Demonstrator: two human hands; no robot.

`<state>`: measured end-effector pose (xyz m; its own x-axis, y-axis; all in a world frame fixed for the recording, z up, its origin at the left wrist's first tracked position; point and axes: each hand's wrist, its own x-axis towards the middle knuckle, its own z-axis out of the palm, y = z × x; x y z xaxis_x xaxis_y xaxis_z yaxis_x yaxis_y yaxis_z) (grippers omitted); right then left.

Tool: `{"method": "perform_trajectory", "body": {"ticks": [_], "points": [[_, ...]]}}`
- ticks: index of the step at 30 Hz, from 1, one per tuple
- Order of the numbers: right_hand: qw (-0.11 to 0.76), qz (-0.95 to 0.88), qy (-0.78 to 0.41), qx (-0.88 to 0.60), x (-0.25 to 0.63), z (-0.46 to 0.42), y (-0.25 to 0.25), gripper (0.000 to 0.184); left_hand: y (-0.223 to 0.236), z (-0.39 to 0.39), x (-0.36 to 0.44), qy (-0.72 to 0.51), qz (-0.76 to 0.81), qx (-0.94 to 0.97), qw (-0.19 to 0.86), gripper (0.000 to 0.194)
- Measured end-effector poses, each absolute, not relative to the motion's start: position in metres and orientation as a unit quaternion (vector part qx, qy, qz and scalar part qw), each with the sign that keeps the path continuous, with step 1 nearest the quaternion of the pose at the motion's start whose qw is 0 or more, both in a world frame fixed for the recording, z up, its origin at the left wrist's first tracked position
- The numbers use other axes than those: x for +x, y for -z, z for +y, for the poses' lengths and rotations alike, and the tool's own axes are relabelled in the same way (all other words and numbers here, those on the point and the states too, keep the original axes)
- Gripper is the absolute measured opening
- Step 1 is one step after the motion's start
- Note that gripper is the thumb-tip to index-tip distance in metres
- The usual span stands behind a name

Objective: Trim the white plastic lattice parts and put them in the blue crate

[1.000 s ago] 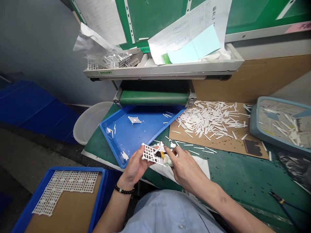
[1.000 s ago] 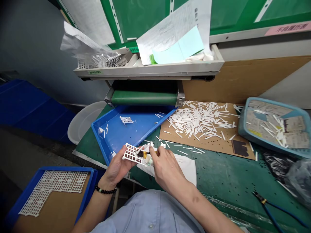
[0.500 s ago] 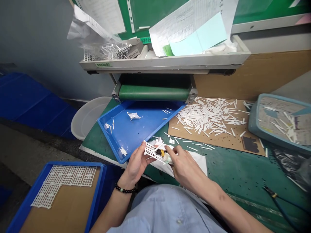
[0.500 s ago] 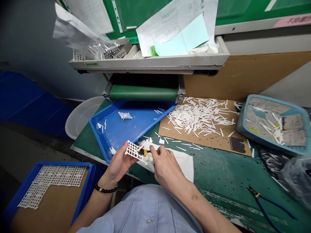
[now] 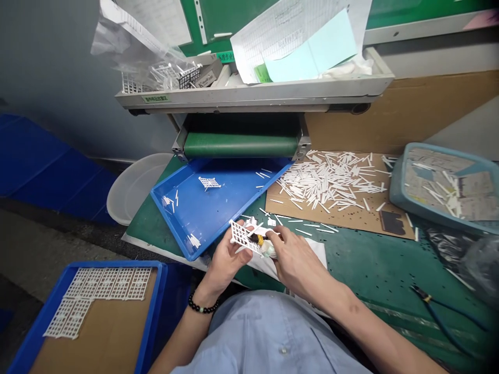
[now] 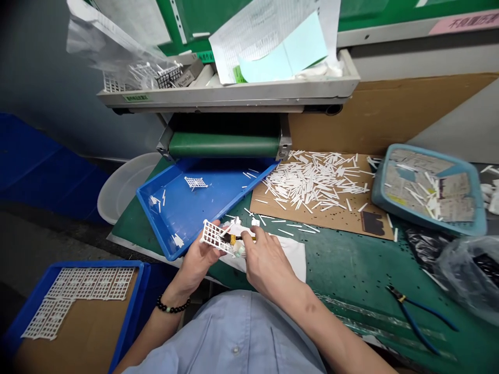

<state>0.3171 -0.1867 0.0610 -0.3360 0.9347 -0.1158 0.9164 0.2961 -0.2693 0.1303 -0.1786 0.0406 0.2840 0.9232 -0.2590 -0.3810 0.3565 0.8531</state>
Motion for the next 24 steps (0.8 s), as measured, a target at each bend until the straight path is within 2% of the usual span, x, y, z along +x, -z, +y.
{"method": "perform_trajectory", "body": {"ticks": [4,12,18,24], "points": [[0.006,-0.817,-0.147,-0.557,0.321,-0.186,-0.064,0.051,-0.035,-0.176,0.133,-0.445,0.433,0.375,0.688,0.062],[-0.006,-0.819,-0.164,-0.55,0.325,-0.186,-0.063,0.059,-0.031,-0.172,0.134,-0.43,0.444,0.386,0.685,0.064],[-0.035,-0.802,-0.227,-0.551,0.328,-0.178,-0.071,0.041,-0.027,-0.168,0.139,-0.432,0.431,0.402,0.682,0.06],[0.0,-0.808,-0.226,-0.544,0.34,-0.172,-0.058,0.031,-0.019,-0.16,0.151,-0.442,0.416,0.417,0.676,0.061]]}}
